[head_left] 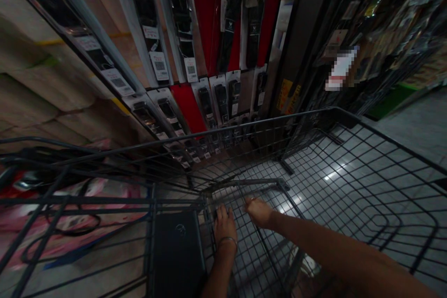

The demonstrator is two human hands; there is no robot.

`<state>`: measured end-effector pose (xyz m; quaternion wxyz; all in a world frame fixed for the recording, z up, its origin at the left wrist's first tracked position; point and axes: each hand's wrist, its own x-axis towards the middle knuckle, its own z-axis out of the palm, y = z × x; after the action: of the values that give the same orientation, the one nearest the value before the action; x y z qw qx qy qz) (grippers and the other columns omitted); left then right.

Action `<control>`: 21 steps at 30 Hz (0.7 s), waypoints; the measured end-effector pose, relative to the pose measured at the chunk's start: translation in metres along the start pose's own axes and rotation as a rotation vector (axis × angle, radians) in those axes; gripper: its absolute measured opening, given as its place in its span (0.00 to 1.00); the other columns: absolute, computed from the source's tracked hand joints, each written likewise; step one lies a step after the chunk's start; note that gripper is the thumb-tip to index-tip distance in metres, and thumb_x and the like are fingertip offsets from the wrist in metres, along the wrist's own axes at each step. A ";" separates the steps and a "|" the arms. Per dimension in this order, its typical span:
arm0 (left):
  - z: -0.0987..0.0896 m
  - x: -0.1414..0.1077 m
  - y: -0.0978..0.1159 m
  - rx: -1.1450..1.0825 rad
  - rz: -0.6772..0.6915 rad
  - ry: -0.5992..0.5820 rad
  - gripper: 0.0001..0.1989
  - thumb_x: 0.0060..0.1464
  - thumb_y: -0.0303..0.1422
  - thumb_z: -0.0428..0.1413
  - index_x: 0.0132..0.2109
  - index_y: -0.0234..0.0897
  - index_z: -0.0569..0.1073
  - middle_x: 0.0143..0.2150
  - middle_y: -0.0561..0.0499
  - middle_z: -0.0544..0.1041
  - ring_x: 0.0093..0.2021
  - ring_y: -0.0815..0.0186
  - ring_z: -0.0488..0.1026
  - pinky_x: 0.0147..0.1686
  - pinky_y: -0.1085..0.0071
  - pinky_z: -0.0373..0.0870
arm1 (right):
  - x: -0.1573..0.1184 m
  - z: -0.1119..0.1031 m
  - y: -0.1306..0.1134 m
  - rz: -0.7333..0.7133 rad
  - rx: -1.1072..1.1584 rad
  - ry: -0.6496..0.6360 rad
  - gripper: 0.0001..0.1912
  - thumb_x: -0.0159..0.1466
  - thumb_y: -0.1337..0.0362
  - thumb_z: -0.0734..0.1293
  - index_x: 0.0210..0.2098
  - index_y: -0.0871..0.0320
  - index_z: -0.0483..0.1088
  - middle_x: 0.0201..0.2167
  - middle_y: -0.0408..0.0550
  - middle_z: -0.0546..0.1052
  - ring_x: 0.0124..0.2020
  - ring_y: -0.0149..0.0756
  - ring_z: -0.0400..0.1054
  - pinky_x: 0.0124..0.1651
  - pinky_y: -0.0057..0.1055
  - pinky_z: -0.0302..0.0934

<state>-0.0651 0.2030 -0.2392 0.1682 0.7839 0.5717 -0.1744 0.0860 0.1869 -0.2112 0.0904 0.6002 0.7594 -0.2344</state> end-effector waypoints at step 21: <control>0.012 0.009 -0.010 -0.057 0.022 0.008 0.26 0.55 0.22 0.47 0.61 0.38 0.64 0.68 0.44 0.55 0.67 0.58 0.50 0.61 0.66 0.56 | 0.026 -0.002 0.015 0.294 0.222 0.207 0.25 0.58 0.81 0.53 0.49 0.64 0.70 0.48 0.60 0.70 0.46 0.40 0.68 0.49 0.33 0.61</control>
<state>-0.0731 0.2079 -0.2551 0.1902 0.7857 0.5685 -0.1528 0.0940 0.2128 -0.2237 -0.0216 0.7316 0.6385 -0.2380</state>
